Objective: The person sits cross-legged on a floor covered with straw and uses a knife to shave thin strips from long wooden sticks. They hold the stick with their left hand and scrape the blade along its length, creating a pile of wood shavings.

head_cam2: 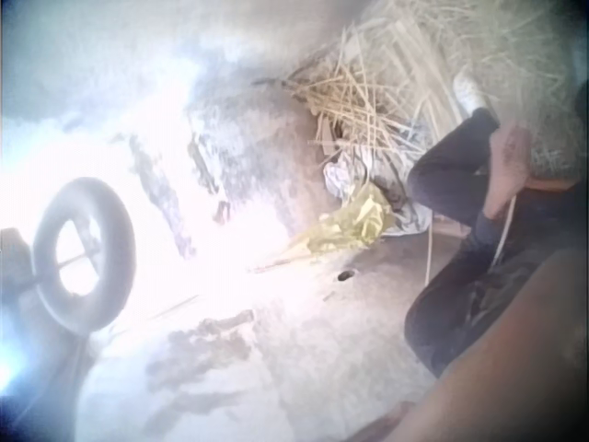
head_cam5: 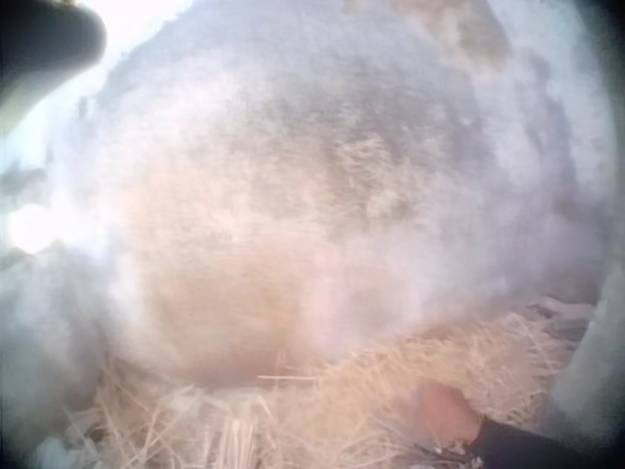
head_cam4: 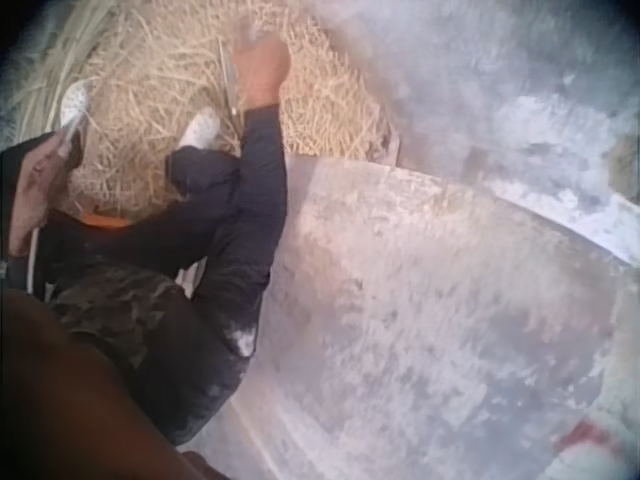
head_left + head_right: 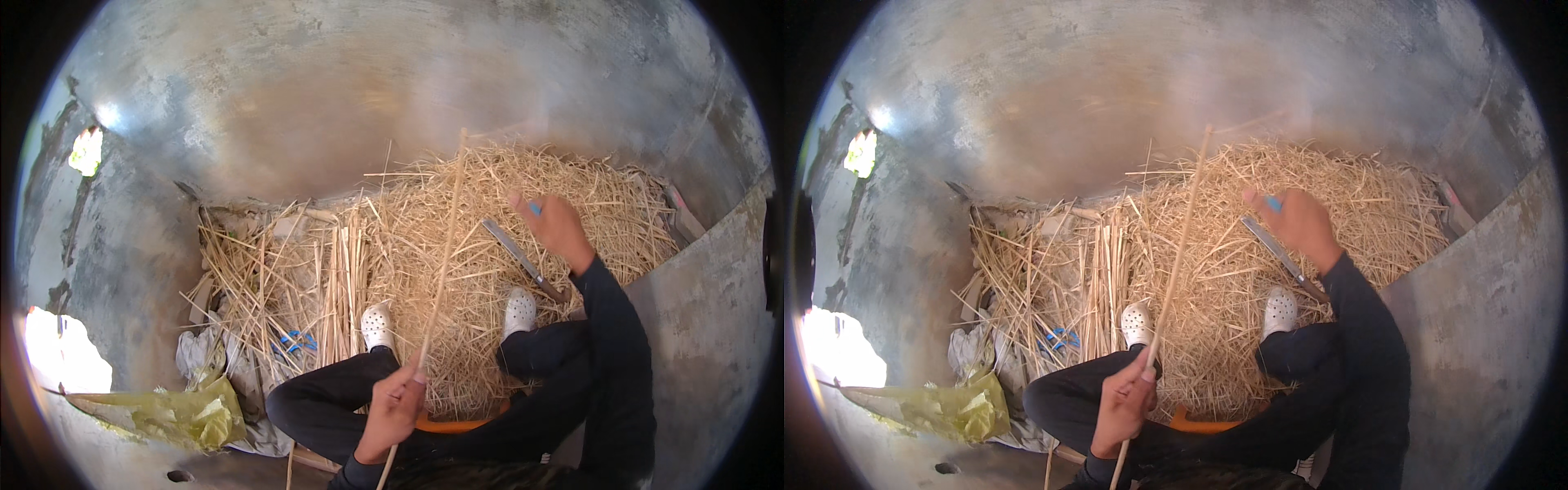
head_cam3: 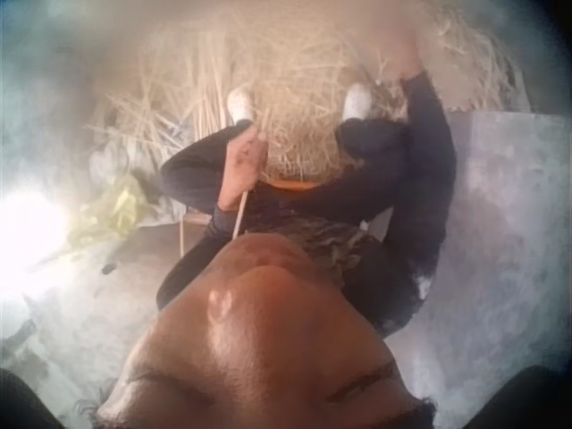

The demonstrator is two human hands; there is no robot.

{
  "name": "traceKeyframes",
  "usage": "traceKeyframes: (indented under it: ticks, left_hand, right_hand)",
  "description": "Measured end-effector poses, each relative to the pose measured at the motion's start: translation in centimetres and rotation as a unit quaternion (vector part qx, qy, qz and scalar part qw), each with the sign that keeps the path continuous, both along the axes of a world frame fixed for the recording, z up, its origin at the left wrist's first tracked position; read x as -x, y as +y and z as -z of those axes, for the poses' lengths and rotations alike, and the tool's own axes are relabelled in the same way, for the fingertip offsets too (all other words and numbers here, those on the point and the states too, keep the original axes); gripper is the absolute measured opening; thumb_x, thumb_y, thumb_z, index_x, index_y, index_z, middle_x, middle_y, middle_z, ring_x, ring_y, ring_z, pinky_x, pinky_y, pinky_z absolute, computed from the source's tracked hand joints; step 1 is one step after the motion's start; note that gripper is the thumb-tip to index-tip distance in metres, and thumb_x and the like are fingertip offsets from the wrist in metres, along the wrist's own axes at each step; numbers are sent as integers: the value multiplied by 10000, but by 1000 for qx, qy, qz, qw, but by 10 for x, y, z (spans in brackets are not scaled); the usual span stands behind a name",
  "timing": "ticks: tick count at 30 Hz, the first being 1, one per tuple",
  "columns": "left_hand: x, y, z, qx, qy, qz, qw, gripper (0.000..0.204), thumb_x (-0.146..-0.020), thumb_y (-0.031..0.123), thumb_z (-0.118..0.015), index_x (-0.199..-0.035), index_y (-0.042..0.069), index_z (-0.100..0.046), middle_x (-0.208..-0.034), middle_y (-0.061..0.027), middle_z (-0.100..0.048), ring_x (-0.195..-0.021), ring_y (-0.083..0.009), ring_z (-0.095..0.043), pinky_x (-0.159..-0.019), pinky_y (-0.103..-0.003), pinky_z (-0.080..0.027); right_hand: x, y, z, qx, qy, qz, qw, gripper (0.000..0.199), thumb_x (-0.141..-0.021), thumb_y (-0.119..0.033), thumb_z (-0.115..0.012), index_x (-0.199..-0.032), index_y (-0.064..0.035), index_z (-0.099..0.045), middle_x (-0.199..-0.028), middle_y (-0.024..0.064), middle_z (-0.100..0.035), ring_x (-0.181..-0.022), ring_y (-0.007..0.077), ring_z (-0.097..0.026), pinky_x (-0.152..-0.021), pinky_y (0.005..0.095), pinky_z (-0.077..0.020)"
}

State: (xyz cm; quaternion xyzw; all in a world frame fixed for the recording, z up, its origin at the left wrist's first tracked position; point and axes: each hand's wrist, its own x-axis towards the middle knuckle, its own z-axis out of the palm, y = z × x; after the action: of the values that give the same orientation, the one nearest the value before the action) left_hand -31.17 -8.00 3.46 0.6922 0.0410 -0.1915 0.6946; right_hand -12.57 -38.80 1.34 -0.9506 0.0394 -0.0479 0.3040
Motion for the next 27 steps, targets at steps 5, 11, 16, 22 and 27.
traceKeyframes:
  ticks: [5, 11, 16, 22, 27]
  left_hand:
    - [-8, -2, -5, 88, 17, -20, 996, 447, -987, 94, -487, -1411, -14, -395, -631, 70, -387, -520, -16, -335, -475, -189, -284]
    - [2, -7, -9, 19, 4, -10, 1000, 423, -989, 86, -485, -1399, 1, -426, -663, 78, -401, -568, 6, -323, -500, -167, -274]
    - [6, -8, -17, -106, -76, 14, 991, 405, -988, 82, -481, -1375, -27, -442, -708, 68, -440, -616, -3, -349, -523, -172, -307]
    - [-1, -3, -11, -145, -151, 14, 978, 401, -974, 68, -491, -1356, -51, -451, -722, 46, -478, -628, -11, -366, -527, -180, -327]
    - [7, -3, -13, -155, -100, 45, 982, 396, -969, 41, -489, -1348, -69, -455, -796, 62, -507, -654, 11, -380, -539, -151, -310]
  right_hand:
    - [79, 79, -10, 48, -161, -255, 952, 711, -803, -764, -468, -543, -119, -616, -445, 86, -516, -422, 273, -569, -430, 397, -439]
    - [64, 81, 13, 85, -169, -218, 957, 702, -763, -780, -505, -525, -126, -598, -437, 66, -511, -383, 235, -541, -395, 360, -411]
    - [71, 90, 19, 95, -189, -243, 947, 780, -750, -829, -443, -542, -103, -637, -433, 81, -516, -394, 239, -556, -398, 365, -411]
    - [65, 95, 36, 54, -192, -246, 949, 763, -765, -797, -473, -551, -83, -637, -440, 96, -522, -426, 254, -573, -412, 363, -421]
    - [38, 74, 21, 69, -175, -183, 965, 737, -773, -761, -515, -534, -72, -615, -412, 98, -494, -366, 269, -536, -377, 370, -411]
